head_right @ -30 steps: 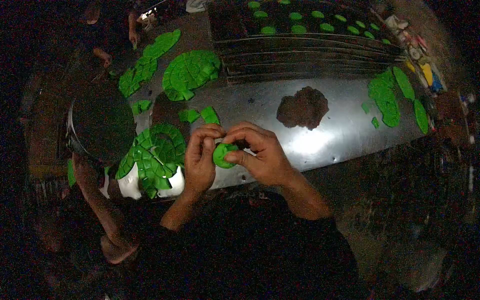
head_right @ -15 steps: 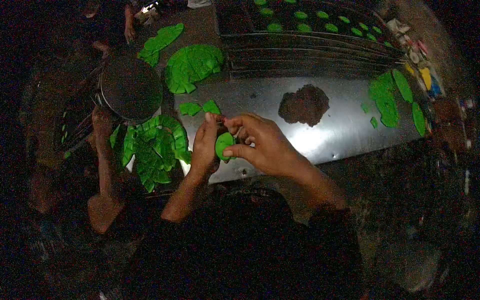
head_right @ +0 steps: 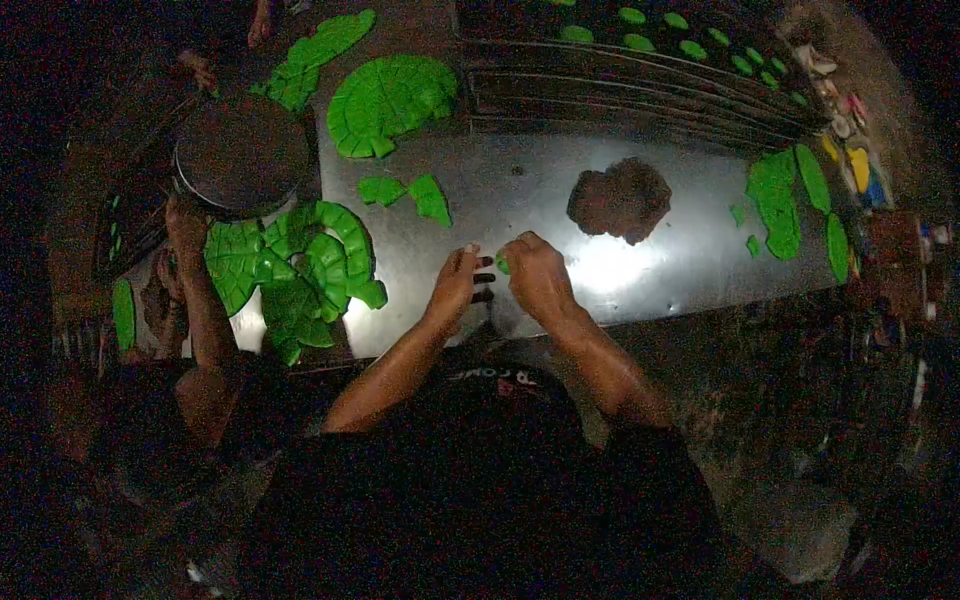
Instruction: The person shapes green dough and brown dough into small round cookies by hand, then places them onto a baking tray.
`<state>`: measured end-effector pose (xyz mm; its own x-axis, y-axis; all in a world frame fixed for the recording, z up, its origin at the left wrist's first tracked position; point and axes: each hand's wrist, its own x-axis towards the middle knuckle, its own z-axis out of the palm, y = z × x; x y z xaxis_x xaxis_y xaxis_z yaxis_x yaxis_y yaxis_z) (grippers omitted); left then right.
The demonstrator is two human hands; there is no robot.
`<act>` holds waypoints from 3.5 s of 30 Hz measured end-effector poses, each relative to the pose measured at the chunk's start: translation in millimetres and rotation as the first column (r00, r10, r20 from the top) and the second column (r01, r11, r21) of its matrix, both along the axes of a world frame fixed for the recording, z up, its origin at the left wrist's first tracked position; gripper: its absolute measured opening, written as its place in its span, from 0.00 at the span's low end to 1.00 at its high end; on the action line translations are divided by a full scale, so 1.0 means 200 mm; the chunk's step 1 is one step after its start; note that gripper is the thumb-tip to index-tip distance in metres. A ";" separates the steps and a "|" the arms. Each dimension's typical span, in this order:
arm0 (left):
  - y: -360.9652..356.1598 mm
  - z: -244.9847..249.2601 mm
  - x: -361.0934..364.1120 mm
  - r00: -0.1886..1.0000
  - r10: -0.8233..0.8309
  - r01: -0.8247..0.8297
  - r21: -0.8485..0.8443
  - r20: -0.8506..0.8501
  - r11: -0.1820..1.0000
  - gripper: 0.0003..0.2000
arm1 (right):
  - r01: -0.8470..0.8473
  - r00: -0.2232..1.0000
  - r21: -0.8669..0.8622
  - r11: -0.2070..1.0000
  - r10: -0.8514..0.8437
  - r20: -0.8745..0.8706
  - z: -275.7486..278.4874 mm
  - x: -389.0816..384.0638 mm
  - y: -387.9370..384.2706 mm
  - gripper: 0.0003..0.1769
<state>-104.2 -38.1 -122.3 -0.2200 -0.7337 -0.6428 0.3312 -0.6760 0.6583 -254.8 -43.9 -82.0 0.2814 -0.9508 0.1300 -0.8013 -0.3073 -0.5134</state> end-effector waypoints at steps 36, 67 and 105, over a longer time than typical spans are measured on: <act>-0.91 -0.48 0.49 -0.192 -0.102 0.873 0.217 0.976 0.436 0.24 | -0.339 0.887 0.427 0.839 0.134 0.442 0.26 -0.55 -0.68 0.19; -0.29 0.30 0.27 0.568 -0.248 0.800 -0.456 0.785 0.389 0.10 | -0.265 0.819 0.591 0.762 -0.145 0.555 0.10 -0.04 -0.06 0.20; -0.16 0.42 0.03 0.951 0.296 -0.121 -0.771 0.091 0.625 0.18 | 0.458 0.614 -0.286 0.842 -0.067 0.786 0.32 0.39 0.07 0.07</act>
